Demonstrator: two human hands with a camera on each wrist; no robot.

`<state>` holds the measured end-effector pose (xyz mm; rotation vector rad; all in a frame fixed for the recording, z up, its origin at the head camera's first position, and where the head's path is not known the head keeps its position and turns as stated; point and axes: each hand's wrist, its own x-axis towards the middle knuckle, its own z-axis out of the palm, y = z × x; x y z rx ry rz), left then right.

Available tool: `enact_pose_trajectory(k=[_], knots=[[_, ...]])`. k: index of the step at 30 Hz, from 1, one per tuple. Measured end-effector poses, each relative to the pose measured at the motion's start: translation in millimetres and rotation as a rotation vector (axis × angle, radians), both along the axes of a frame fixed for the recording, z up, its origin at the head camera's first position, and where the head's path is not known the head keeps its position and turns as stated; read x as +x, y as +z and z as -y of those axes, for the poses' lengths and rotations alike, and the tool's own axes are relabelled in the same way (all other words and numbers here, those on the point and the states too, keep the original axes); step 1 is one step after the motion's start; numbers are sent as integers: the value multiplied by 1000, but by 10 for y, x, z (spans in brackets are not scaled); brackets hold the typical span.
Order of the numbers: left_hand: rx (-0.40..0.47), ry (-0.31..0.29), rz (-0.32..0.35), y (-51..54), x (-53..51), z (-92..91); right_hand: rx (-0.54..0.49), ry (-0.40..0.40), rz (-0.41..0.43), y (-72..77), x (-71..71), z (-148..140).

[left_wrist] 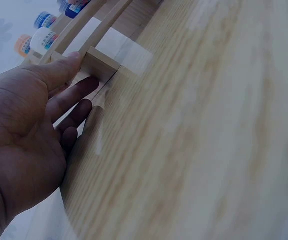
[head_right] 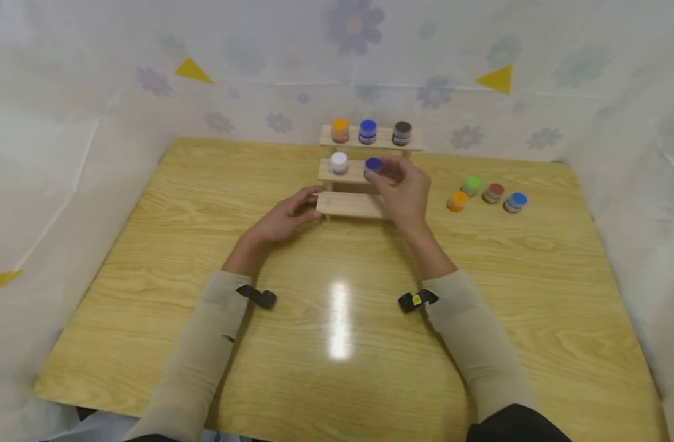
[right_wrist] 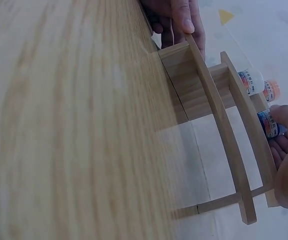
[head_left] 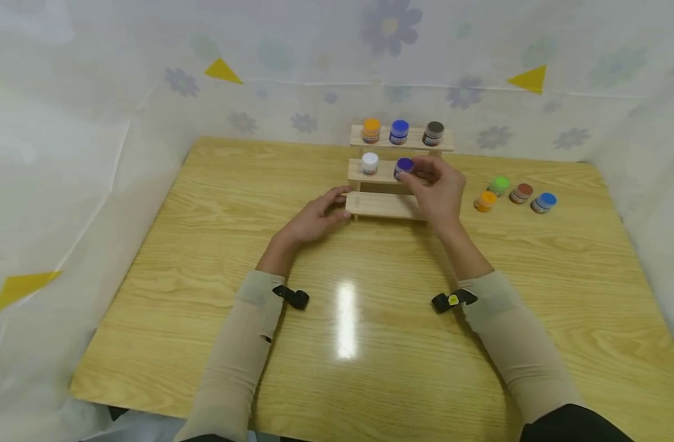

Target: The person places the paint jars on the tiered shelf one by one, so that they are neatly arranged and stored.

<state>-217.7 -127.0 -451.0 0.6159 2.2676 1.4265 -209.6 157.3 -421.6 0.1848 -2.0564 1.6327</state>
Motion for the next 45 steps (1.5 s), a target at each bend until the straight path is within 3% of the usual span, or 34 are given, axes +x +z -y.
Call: enact_pose_trajectory(k=[8,22,30,39,45], knots=[[-11,2,8,6,5,-12,-30,3,9,-13,64,-34],[-16,4,13,-26,23,0,-173,23,-51,-77,451,-370],[-11,11,6,-10,16,-2,-119,-93,78,-145,597,-620],[-23,2,6,24,7,-5,-210,-259,220,-240,778,-931],[-10,1,14,3,11,-3,-116,-360,290,-321,796,-1069]])
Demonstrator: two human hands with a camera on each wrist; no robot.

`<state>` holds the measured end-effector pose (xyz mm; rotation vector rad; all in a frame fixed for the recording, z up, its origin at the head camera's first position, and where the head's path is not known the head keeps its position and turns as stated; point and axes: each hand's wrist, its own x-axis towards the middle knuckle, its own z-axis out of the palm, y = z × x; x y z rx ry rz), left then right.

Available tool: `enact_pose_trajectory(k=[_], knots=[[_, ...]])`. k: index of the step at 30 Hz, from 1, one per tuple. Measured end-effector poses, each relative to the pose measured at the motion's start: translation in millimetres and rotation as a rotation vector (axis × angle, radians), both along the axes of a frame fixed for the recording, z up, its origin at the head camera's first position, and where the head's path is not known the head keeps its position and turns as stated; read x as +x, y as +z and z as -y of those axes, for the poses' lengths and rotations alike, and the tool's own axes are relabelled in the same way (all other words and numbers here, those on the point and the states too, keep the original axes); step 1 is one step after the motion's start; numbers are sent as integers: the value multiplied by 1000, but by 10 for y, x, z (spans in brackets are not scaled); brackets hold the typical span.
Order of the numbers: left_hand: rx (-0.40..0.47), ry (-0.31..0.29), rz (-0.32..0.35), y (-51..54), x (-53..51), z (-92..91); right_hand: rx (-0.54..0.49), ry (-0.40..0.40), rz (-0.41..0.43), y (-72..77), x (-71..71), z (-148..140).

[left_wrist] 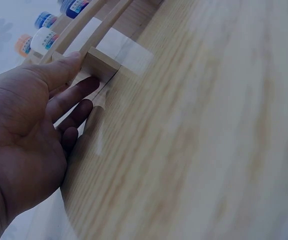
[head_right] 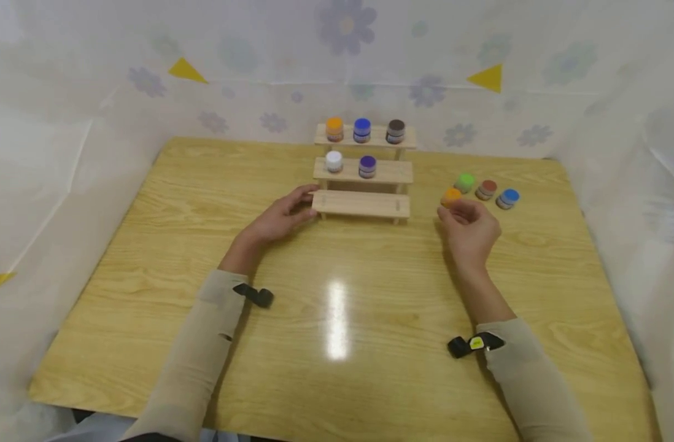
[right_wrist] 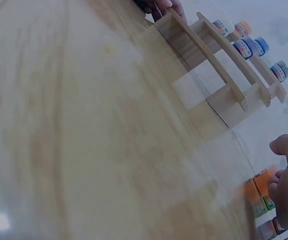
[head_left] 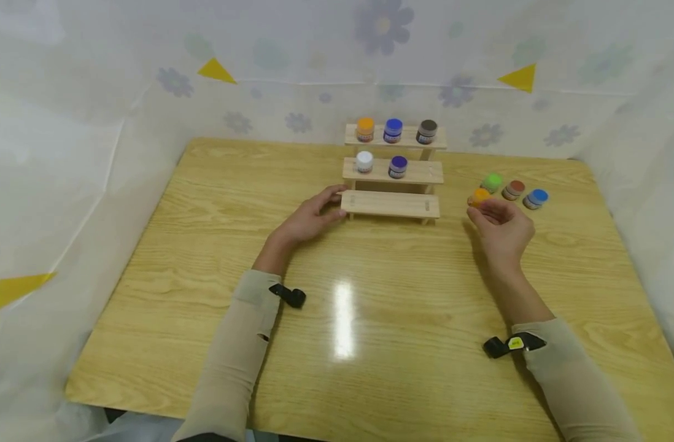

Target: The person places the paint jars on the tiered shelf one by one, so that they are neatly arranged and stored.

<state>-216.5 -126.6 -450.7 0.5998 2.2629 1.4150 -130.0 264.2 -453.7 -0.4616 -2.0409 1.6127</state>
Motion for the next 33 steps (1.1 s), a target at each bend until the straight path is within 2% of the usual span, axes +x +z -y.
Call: enact_pose_trajectory(k=[4,9,15,24,33], knots=[[-2,-6,-5,0,-10,4,-23,-49,29,-17,-42,-50],[-2,0,-7,8,-5,-14,-70,-37,21,-49,-108,-114],[4,-12,-6,5,-9,-6,10,-21,14,-120,-197,-139],[8,-7,-9,-9,-9,15,121,54,-4,-174,-407,-58],[-10,-15,-34,-22,-14,15,119,69,24,-179,-524,32]])
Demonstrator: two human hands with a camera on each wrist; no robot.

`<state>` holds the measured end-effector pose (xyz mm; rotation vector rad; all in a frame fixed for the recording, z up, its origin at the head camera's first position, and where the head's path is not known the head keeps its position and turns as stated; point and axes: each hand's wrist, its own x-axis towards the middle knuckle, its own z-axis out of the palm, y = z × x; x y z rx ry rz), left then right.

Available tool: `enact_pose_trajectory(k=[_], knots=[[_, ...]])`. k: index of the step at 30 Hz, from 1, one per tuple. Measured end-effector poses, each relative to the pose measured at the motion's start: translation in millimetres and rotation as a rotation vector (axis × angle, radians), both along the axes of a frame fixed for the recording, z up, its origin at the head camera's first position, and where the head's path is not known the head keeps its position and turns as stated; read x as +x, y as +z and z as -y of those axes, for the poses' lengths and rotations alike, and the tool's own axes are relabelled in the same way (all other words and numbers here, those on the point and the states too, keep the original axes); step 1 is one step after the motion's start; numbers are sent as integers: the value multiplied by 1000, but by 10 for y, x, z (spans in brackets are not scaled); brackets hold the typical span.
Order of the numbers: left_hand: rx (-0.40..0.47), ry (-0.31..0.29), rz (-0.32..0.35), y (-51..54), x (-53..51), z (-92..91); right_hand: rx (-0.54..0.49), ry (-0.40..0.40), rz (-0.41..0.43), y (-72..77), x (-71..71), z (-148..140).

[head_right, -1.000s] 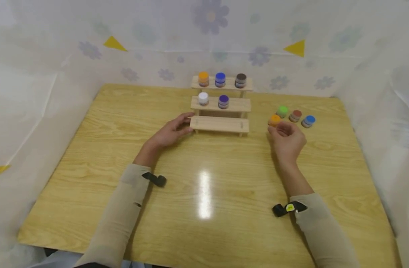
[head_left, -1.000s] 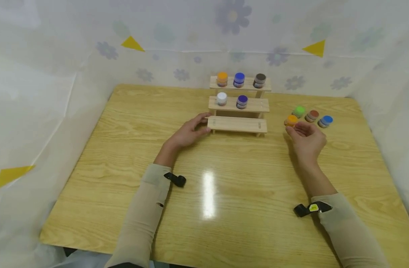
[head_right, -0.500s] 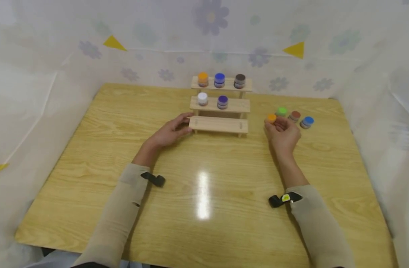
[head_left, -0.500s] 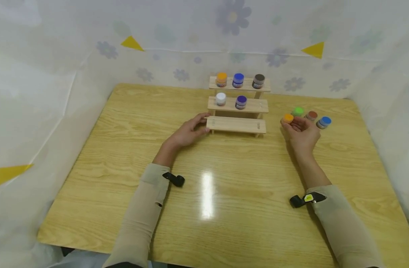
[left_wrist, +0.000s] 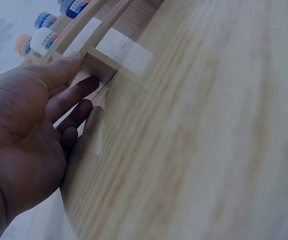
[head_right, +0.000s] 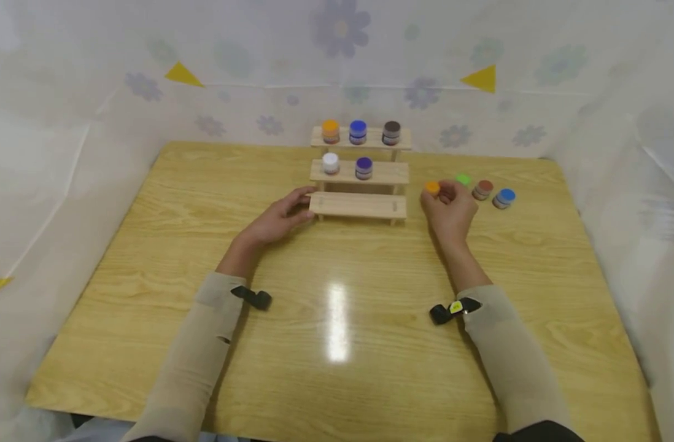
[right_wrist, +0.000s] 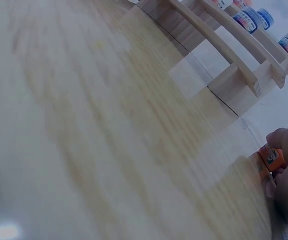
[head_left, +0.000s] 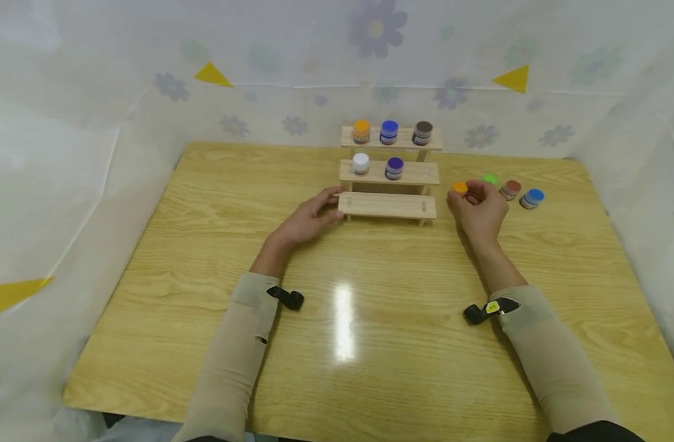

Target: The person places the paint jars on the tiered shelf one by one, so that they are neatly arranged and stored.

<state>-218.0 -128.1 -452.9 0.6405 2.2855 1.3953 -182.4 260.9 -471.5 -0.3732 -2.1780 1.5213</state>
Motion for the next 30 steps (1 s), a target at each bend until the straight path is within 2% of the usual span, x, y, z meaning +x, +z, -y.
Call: enact_pose_trajectory(k=[4,9,13,19,26,30], knots=[[-8,2,0,12,0,2,-43,13,-4,35,-11,13],[-10,3,3,16,-3,-2,-58,76,-12,129,-28,42],[-2,-2,7,14,1,-3,12,110,-9,220,-13,58],[9,-2,19,42,11,-13,183,105,-144,364,14,64],[16,0,29,44,10,-6,140,160,-285,526,44,193],[11,0,30,45,21,-1,127,192,-316,655,100,352]])
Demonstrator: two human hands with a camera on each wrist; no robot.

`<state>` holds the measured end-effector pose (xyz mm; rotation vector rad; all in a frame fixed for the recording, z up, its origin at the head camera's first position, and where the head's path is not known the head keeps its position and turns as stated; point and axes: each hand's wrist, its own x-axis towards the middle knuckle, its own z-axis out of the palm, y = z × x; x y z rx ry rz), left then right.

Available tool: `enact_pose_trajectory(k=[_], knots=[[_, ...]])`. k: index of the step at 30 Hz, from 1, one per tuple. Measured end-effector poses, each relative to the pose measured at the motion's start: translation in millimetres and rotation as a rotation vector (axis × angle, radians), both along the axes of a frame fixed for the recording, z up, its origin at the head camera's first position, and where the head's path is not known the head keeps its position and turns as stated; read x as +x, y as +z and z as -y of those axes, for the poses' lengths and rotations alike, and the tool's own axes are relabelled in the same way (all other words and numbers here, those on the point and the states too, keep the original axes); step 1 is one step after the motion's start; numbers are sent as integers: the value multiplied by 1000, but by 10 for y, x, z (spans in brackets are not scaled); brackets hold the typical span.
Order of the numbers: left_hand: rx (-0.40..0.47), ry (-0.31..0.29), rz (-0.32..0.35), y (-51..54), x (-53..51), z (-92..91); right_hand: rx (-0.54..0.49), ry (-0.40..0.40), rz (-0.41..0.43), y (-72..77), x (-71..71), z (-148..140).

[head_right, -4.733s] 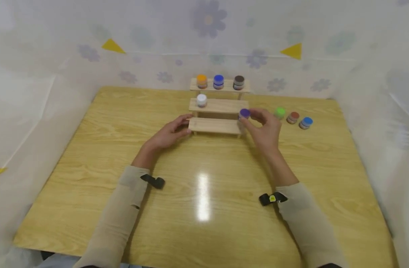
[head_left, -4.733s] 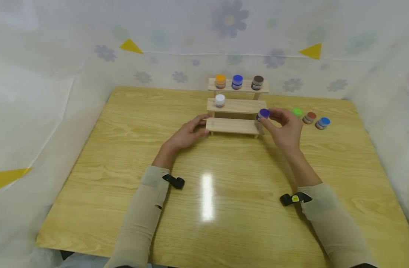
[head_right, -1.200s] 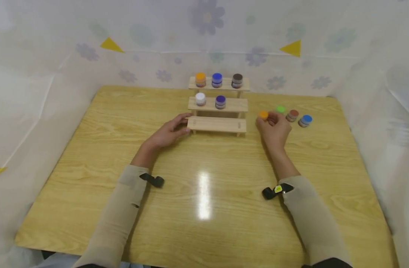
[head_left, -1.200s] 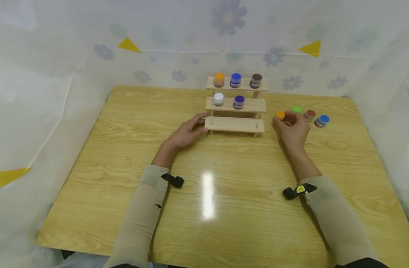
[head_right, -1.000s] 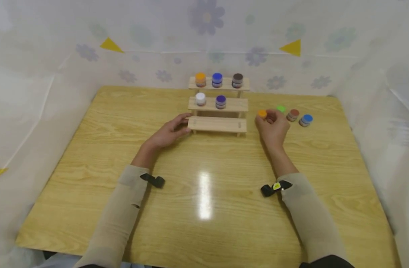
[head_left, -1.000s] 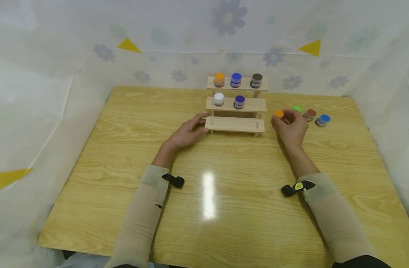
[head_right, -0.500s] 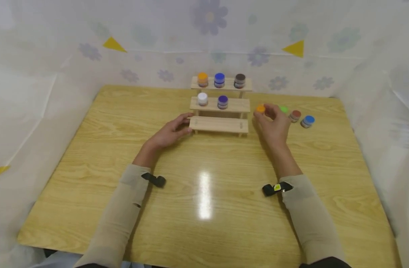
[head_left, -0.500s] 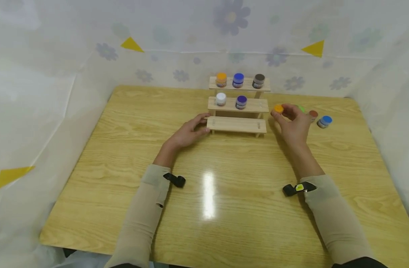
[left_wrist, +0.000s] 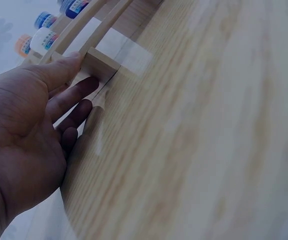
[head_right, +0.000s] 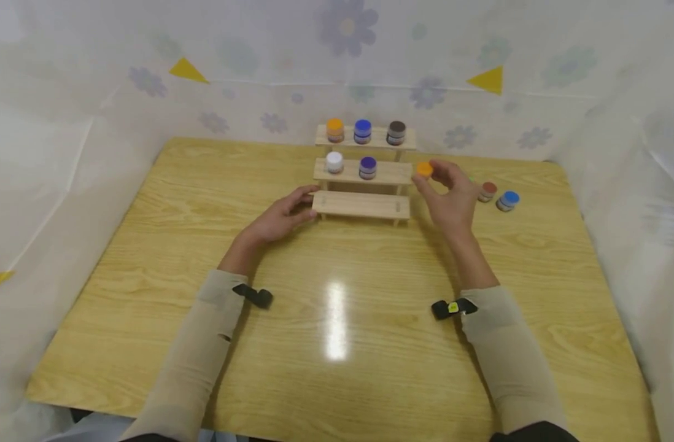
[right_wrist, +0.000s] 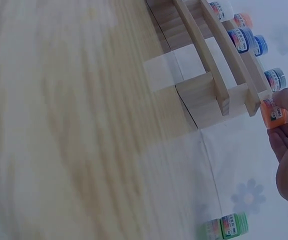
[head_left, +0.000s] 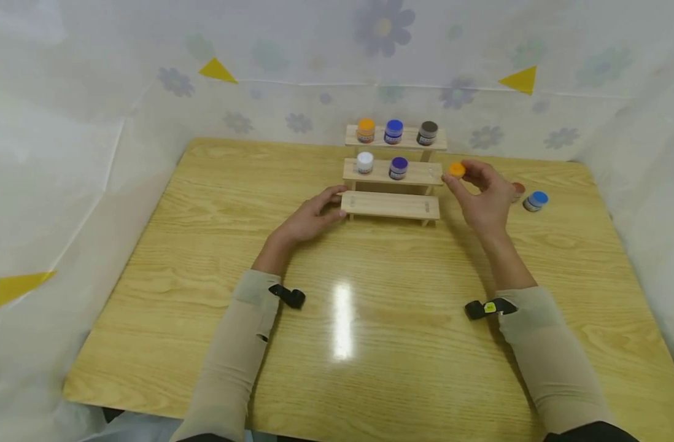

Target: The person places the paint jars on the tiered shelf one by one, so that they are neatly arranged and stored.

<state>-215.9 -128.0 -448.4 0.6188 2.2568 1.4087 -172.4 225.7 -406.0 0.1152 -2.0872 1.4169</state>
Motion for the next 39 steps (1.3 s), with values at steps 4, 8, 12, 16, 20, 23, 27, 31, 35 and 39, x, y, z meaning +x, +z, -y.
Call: enact_pose_trajectory(k=[4,8,12,16,20,23,27,31,35,39], knots=[[-7,11,4,-6,10,9,22,38,-22,29,-17,129],[5,5,0,-21,5,9,20,68,-57,47,-52,223],[18,-8,-7,-44,-8,3,10,91,-65,63,-86,274],[22,-8,-13,-60,-15,-8,11,132,-51,68,-120,296],[26,-5,-14,-62,-25,-14,20,171,-52,81,-131,305],[26,0,-13,-58,-29,-13,23,175,-46,83,-134,309],[22,8,-12,-46,-22,-9,26,184,-31,79,-140,305],[25,10,-8,-34,-16,-1,4,196,-7,85,-144,298],[30,8,-5,-41,-21,0,-44,219,10,79,-135,273],[24,-5,-11,-37,-26,-6,-112,218,37,1,-105,200]])
